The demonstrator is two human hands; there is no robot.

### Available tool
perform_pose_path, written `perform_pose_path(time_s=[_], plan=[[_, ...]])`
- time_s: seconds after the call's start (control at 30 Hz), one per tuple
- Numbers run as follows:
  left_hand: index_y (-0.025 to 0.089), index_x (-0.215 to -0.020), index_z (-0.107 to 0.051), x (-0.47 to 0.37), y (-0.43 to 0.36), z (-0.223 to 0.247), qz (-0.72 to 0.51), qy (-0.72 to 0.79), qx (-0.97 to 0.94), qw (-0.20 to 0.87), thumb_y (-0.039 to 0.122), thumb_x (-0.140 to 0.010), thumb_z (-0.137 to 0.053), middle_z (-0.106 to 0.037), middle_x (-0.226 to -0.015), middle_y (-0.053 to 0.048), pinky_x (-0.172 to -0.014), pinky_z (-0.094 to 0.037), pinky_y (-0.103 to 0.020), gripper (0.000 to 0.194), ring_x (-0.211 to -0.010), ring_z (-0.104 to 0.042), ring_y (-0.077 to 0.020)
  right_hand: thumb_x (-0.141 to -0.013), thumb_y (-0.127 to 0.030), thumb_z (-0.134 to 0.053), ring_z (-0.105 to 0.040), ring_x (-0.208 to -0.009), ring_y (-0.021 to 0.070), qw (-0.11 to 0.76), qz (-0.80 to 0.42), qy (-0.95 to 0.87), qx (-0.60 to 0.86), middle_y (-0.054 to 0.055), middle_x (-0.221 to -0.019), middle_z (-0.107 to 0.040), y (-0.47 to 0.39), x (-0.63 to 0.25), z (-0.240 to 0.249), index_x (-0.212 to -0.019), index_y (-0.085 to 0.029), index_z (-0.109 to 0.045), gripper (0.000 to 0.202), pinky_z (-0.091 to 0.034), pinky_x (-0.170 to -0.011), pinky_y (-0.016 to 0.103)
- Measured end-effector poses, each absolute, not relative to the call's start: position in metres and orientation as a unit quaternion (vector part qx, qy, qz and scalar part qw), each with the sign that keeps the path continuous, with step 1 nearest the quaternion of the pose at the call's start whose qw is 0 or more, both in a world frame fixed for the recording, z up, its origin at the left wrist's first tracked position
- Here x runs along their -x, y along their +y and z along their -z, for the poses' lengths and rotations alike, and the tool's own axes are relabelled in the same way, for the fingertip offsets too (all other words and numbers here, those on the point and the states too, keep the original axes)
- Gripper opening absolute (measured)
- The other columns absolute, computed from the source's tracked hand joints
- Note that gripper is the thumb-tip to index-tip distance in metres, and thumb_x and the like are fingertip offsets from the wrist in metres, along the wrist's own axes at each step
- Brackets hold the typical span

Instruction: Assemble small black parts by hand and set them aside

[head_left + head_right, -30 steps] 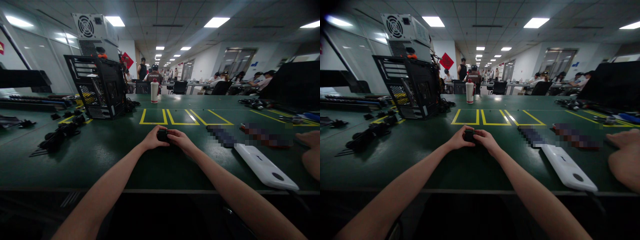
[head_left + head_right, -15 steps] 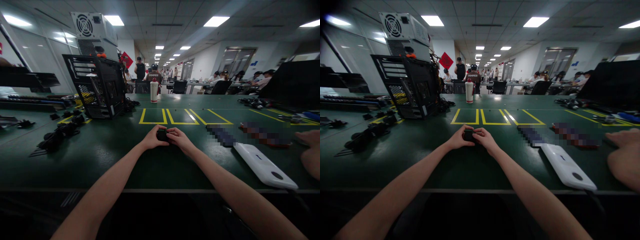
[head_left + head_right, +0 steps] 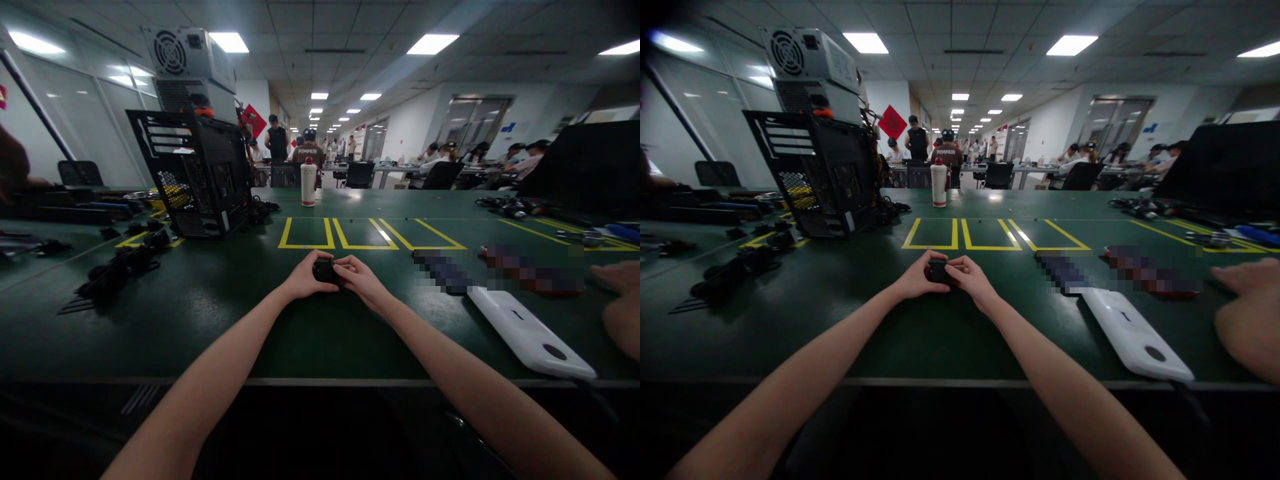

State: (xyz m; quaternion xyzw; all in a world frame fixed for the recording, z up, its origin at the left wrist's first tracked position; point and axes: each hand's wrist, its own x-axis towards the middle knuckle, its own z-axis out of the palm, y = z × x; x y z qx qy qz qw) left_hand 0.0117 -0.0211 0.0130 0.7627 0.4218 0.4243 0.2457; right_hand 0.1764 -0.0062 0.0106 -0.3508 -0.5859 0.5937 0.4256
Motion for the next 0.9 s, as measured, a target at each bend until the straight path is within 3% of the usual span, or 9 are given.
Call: perform_pose_path(time_s=[0.27, 0.37, 0.57, 0.67, 0.77, 0.9], plan=[[0.019, -0.106, -0.046, -0.0111, -0.0205, -0.0114, -0.425, 0.42, -0.764, 0.245, 0.033, -0.05, -0.074, -0.053, -0.098, -0.005, -0.08, -0.04, -0.036, 0.065, -0.088, -0.052, -0.0195, -0.06, -0.023, -0.065, -0.054, -0.087, 0.0144, 0.42, -0.595, -0.586, 0.356, 0.002, -0.094, -0.057, -0.0002, -0.1776, -0.0076, -0.09, -0.02, -0.054, 0.033, -0.043, -0.079, 0.031], [0.019, -0.106, -0.045, -0.0111, -0.0204, -0.0113, -0.426, 0.417, -0.763, 0.249, 0.032, -0.05, -0.075, -0.052, -0.101, -0.005, -0.081, -0.04, -0.036, 0.065, -0.09, -0.052, -0.0198, -0.055, -0.018, -0.067, -0.054, -0.085, 0.0141, 0.415, -0.562, -0.62, 0.357, 0.0, -0.088, -0.058, -0.0021, -0.1807, -0.0069, -0.09, -0.022, -0.053, 0.038, -0.043, -0.077, 0.031], [0.018, -0.107, -0.045, -0.0114, -0.0207, -0.0125, -0.421, 0.424, -0.764, 0.242, 0.033, -0.05, -0.074, -0.052, -0.102, -0.006, -0.081, -0.039, -0.037, 0.065, -0.09, -0.052, -0.0204, -0.064, -0.033, -0.062, -0.054, -0.075, 0.012, 0.43, -0.574, -0.593, 0.367, -0.001, -0.078, -0.057, -0.0081, -0.176, -0.0118, -0.078, -0.02, -0.051, 0.022, -0.044, -0.07, 0.028], [0.019, -0.106, -0.045, -0.0112, -0.0218, -0.0137, -0.418, 0.424, -0.767, 0.239, 0.033, -0.05, -0.074, -0.052, -0.102, -0.006, -0.08, -0.041, -0.036, 0.065, -0.09, -0.052, -0.02, -0.063, -0.031, -0.063, -0.055, -0.074, 0.0119, 0.428, -0.584, -0.585, 0.365, -0.001, -0.078, -0.057, -0.0081, -0.175, -0.0133, -0.084, -0.021, -0.051, 0.026, -0.044, -0.069, 0.028], [0.019, -0.106, -0.045, -0.0107, -0.0232, -0.0149, -0.415, 0.421, -0.769, 0.243, 0.032, -0.05, -0.074, -0.052, -0.102, -0.005, -0.079, -0.041, -0.035, 0.065, -0.09, -0.052, -0.0198, -0.063, -0.027, -0.063, -0.055, -0.078, 0.0128, 0.417, -0.596, -0.573, 0.376, 0.001, -0.085, -0.058, -0.0056, -0.1774, -0.0121, -0.095, -0.022, -0.052, 0.034, -0.044, -0.072, 0.029], [0.019, -0.106, -0.045, -0.0105, -0.0236, -0.0154, -0.417, 0.425, -0.765, 0.244, 0.032, -0.05, -0.074, -0.052, -0.1, -0.006, -0.079, -0.041, -0.036, 0.065, -0.089, -0.052, -0.0199, -0.059, -0.019, -0.064, -0.055, -0.084, 0.0144, 0.408, -0.571, -0.596, 0.39, 0.003, -0.09, -0.059, -0.0022, -0.1804, -0.0077, -0.088, -0.017, -0.057, 0.03, -0.042, -0.081, 0.032]])
